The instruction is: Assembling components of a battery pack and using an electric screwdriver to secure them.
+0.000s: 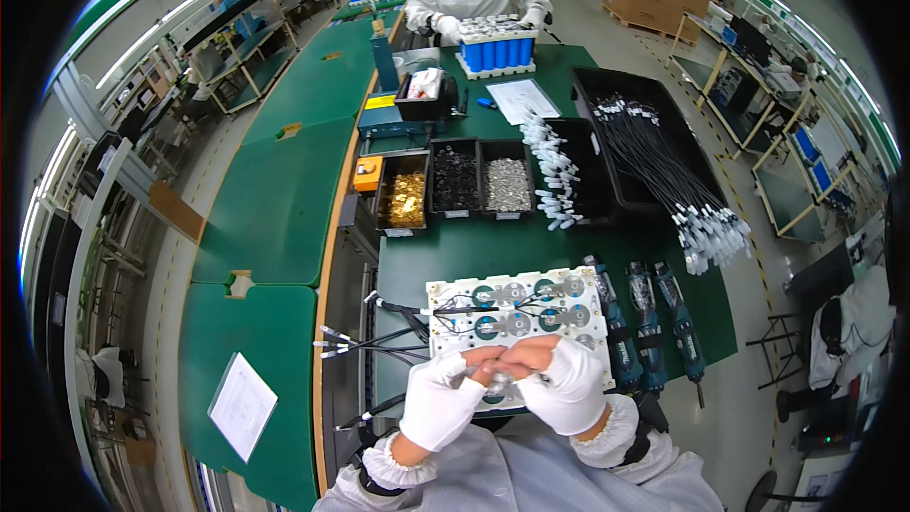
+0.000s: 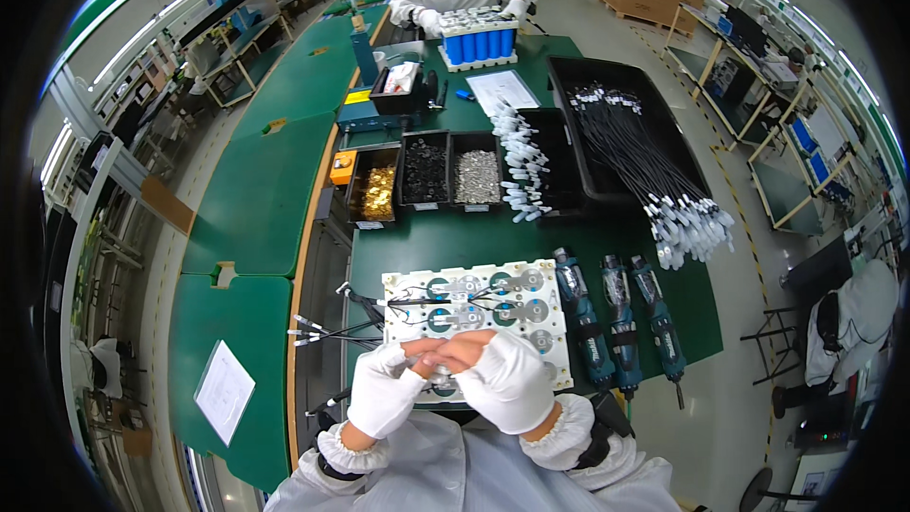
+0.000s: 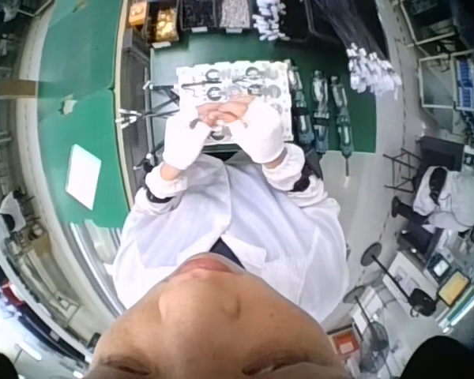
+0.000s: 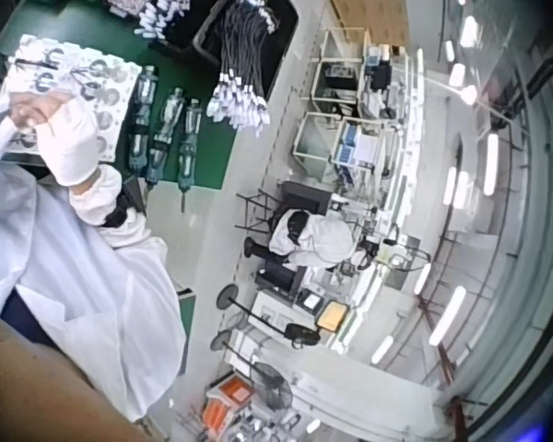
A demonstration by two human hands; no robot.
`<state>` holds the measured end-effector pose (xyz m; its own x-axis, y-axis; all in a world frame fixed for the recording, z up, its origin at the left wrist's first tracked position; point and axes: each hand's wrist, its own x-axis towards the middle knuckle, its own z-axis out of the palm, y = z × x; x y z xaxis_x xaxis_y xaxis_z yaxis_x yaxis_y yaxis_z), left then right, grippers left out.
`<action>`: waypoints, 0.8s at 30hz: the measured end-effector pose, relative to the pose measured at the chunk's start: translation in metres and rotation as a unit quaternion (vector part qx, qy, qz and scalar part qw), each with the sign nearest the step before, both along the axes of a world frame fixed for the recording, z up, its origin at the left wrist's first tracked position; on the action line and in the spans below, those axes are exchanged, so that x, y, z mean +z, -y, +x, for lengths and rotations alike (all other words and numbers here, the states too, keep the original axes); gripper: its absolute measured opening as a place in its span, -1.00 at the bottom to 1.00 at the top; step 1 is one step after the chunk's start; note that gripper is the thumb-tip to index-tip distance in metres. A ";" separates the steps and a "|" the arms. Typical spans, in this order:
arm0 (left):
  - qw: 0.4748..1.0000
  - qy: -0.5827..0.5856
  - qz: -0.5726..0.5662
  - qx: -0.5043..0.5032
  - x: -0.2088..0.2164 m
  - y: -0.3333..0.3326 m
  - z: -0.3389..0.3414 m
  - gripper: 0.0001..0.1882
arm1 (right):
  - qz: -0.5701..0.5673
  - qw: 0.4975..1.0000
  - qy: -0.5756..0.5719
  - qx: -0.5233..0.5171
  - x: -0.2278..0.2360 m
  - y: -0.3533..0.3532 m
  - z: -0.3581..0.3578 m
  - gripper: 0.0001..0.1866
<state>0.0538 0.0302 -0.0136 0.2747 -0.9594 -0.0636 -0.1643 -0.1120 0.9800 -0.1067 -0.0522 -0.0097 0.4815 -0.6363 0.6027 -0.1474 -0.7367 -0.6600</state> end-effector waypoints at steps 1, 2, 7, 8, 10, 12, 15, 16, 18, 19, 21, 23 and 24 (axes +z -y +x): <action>1.000 -0.005 0.001 -0.005 0.000 -0.001 -0.002 -0.78 | -0.034 0.999 -0.008 -0.002 -0.001 0.001 0.000 -0.77; 0.999 -0.033 -0.006 0.003 0.001 -0.003 -0.005 -0.75 | -0.068 0.998 -0.017 -0.002 -0.003 0.001 -0.001 -0.77; 0.996 -0.090 0.010 -0.002 0.002 -0.010 -0.008 -0.68 | -0.089 0.995 -0.049 0.015 -0.008 0.003 -0.009 -0.75; 0.996 -0.091 0.016 0.002 0.002 -0.011 -0.007 -0.68 | -0.106 0.992 -0.059 0.027 -0.006 0.005 -0.009 -0.75; 0.991 -0.134 0.017 0.010 0.000 -0.012 -0.006 -0.68 | -0.103 0.991 -0.070 0.050 -0.004 0.009 -0.009 -0.75; 0.986 -0.164 0.021 0.025 0.002 -0.013 -0.002 -0.68 | -0.123 0.984 -0.081 0.105 -0.007 0.016 -0.007 -0.74; 0.989 -0.135 0.038 0.050 -0.003 -0.014 0.010 -0.70 | -0.103 0.979 -0.074 0.160 0.006 0.027 0.004 -0.77; 0.989 -0.126 0.027 0.071 0.007 -0.010 0.015 -0.74 | -0.076 0.979 -0.063 0.181 0.013 0.031 0.009 -0.78; 0.983 -0.115 0.002 0.140 0.004 -0.005 0.033 -0.77 | 0.034 0.979 -0.108 0.168 0.022 0.043 0.028 -0.79; 0.980 -0.108 -0.010 0.167 0.001 0.001 0.043 -0.78 | -0.028 0.979 -0.151 0.137 0.022 0.051 0.041 -0.78; 0.973 -0.087 -0.040 0.211 -0.009 0.011 0.061 -0.79 | -0.090 0.971 -0.189 0.111 0.020 0.063 0.067 -0.77; 0.976 -0.044 -0.039 0.210 -0.014 0.018 0.072 -0.79 | -0.180 0.908 -0.370 0.084 0.013 0.059 0.088 -0.79; 0.976 -0.031 -0.027 0.212 -0.014 0.019 0.073 -0.79 | -0.195 0.895 -0.395 0.065 0.009 0.055 0.093 -0.83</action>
